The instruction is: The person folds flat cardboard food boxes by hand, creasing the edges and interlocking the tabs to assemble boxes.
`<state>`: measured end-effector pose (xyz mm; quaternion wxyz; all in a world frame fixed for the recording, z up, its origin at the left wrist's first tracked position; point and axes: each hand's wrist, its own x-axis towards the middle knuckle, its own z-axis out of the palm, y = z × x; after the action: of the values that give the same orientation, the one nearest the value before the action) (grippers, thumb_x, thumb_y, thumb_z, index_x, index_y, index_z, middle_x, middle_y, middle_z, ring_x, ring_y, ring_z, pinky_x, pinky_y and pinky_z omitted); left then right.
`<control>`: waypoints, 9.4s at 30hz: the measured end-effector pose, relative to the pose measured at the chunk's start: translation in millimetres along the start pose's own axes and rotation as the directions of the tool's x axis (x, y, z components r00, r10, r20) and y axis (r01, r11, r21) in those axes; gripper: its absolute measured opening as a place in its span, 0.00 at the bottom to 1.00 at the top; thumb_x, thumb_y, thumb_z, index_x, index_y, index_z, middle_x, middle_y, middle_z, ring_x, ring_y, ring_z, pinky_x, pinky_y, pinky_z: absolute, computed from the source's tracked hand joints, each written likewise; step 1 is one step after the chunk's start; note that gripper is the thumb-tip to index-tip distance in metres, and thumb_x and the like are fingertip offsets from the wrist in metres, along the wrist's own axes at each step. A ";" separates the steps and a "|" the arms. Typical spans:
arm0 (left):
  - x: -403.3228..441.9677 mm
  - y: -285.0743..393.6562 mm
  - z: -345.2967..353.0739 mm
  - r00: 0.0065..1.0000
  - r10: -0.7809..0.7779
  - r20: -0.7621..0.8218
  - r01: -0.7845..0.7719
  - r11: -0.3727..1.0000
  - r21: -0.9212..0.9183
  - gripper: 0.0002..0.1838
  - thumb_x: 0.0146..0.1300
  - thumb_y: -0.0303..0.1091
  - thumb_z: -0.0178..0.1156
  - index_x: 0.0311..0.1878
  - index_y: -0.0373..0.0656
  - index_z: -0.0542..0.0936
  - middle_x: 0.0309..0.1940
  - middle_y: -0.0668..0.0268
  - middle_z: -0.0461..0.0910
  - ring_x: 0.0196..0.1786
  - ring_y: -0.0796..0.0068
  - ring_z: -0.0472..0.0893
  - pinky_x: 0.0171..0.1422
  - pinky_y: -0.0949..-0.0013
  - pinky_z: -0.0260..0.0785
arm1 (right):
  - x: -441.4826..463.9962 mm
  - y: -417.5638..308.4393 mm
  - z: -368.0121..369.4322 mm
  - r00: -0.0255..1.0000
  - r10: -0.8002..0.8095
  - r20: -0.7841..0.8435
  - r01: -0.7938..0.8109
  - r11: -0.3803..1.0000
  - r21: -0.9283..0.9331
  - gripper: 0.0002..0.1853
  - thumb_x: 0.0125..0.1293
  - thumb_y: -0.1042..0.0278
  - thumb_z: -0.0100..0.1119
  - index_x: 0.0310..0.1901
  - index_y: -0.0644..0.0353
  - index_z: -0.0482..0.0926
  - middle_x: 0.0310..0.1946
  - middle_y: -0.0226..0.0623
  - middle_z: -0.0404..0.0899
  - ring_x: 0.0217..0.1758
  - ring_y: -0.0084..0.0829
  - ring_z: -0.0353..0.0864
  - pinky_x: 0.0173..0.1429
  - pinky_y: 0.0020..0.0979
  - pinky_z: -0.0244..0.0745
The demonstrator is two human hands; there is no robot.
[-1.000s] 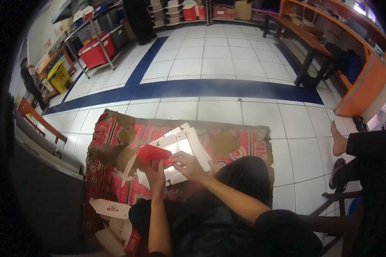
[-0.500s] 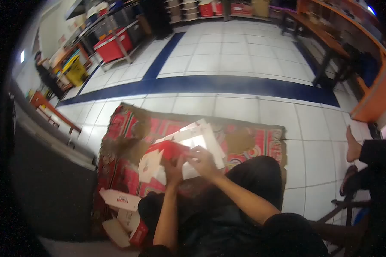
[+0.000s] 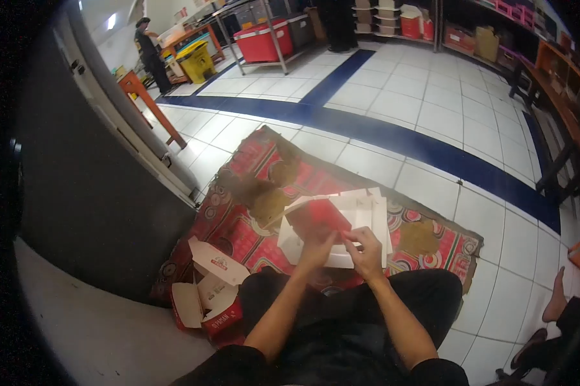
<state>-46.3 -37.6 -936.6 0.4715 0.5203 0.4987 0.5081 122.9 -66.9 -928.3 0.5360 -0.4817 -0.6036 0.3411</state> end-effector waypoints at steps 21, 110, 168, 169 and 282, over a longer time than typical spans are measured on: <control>-9.2 28.3 -17.6 0.863 0.200 0.463 -0.432 0.769 0.471 0.26 0.70 0.39 0.60 0.70 0.44 0.79 0.49 0.43 0.88 0.51 0.38 0.87 0.57 0.46 0.79 | 15.5 48.0 -27.1 0.989 0.145 0.040 -0.133 0.968 -0.212 0.14 0.84 0.66 0.54 0.63 0.61 0.80 0.54 0.42 0.82 0.52 0.35 0.87 0.54 0.33 0.85; -14.8 -94.2 18.0 0.895 -0.148 0.422 -0.367 0.296 0.882 0.10 0.64 0.28 0.66 0.47 0.49 0.89 0.57 0.55 0.85 0.61 0.54 0.86 0.57 0.48 0.82 | 24.3 -9.1 -25.1 0.905 0.043 0.423 0.055 0.974 -0.218 0.15 0.71 0.69 0.69 0.58 0.60 0.87 0.57 0.43 0.84 0.59 0.38 0.85 0.61 0.38 0.80; 16.3 -20.7 -3.5 0.916 0.396 0.062 -0.347 0.709 0.613 0.10 0.71 0.28 0.63 0.52 0.44 0.87 0.45 0.58 0.90 0.47 0.51 0.87 0.54 0.51 0.76 | 26.6 59.3 -27.5 0.983 0.185 -0.005 -0.185 0.983 -0.013 0.10 0.72 0.69 0.66 0.50 0.63 0.87 0.48 0.40 0.87 0.51 0.35 0.87 0.51 0.36 0.83; 16.2 -20.6 -1.4 0.931 0.364 0.021 -0.319 0.785 0.531 0.10 0.71 0.28 0.63 0.52 0.44 0.87 0.45 0.57 0.90 0.48 0.51 0.87 0.55 0.51 0.76 | 26.7 54.1 -30.8 0.982 0.190 -0.009 -0.190 0.982 -0.011 0.10 0.72 0.69 0.66 0.50 0.63 0.87 0.48 0.40 0.87 0.51 0.35 0.87 0.51 0.36 0.83; 4.3 4.3 17.4 0.984 0.120 -0.135 -0.137 0.982 -0.126 0.12 0.75 0.30 0.66 0.57 0.36 0.82 0.51 0.55 0.87 0.48 0.63 0.89 0.51 0.60 0.83 | 11.3 14.1 -9.8 0.910 0.069 0.409 -0.039 0.996 -0.082 0.51 0.58 0.71 0.83 0.81 0.60 0.63 0.68 0.43 0.77 0.66 0.34 0.81 0.66 0.37 0.80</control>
<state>-28.7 -33.3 -932.7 0.4393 0.4851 0.4573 0.6021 136.0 -53.0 -935.9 0.3698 -0.4345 -0.7012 0.4276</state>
